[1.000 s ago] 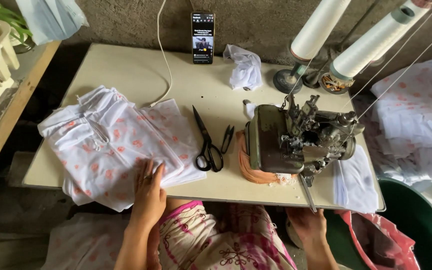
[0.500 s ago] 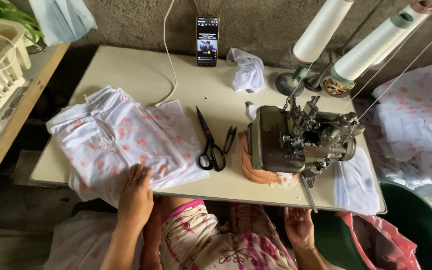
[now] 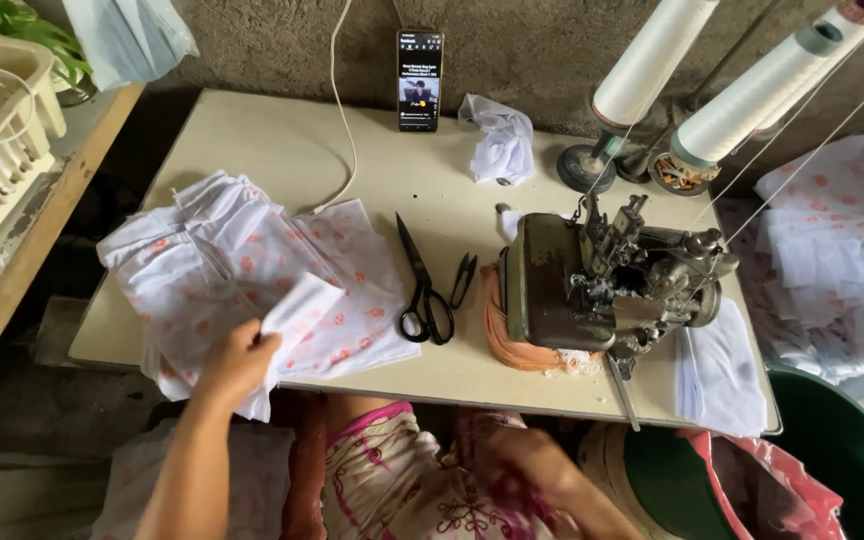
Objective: Trimming excess threads and edges from white fabric garment pieces using scissors at a sewing workstation.
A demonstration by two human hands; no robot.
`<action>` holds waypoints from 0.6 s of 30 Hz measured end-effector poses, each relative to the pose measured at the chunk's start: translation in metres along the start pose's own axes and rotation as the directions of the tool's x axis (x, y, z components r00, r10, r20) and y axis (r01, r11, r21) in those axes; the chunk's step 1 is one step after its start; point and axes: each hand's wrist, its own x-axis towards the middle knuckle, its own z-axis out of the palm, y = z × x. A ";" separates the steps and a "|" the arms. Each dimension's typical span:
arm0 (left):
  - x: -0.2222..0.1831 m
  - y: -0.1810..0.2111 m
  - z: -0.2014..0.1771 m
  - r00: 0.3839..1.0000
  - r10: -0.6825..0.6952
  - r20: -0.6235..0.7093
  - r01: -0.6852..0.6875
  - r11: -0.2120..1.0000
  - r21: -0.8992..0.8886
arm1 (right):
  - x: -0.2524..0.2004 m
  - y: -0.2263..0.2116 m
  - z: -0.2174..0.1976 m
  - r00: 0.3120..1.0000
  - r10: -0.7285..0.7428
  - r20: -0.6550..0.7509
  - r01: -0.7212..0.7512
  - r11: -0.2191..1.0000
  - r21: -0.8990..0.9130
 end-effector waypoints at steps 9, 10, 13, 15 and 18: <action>0.011 -0.014 0.016 0.990 -0.143 0.001 0.141 0.981 -0.130 | 0.005 -0.091 0.150 -0.095 -0.890 0.445 0.921 -0.248 -0.299; 0.008 -0.011 0.019 0.993 -0.119 0.007 0.119 0.987 -0.103 | 0.004 -0.106 0.166 -0.220 -0.860 0.460 0.886 -0.373 -0.275; -0.009 0.007 0.019 0.998 -0.043 -0.055 0.045 0.998 0.037 | 0.007 -0.126 0.207 -0.253 -0.782 0.570 0.808 -0.494 -0.320; -0.016 0.010 0.031 0.993 0.010 -0.117 0.008 0.988 0.152 | 0.000 -0.130 0.223 -0.156 -0.738 0.657 0.776 -0.503 -0.381; -0.007 -0.007 0.072 0.941 0.197 -0.274 -0.121 0.955 0.271 | -0.014 -0.134 0.228 -0.066 -0.697 0.714 0.806 -0.459 -0.373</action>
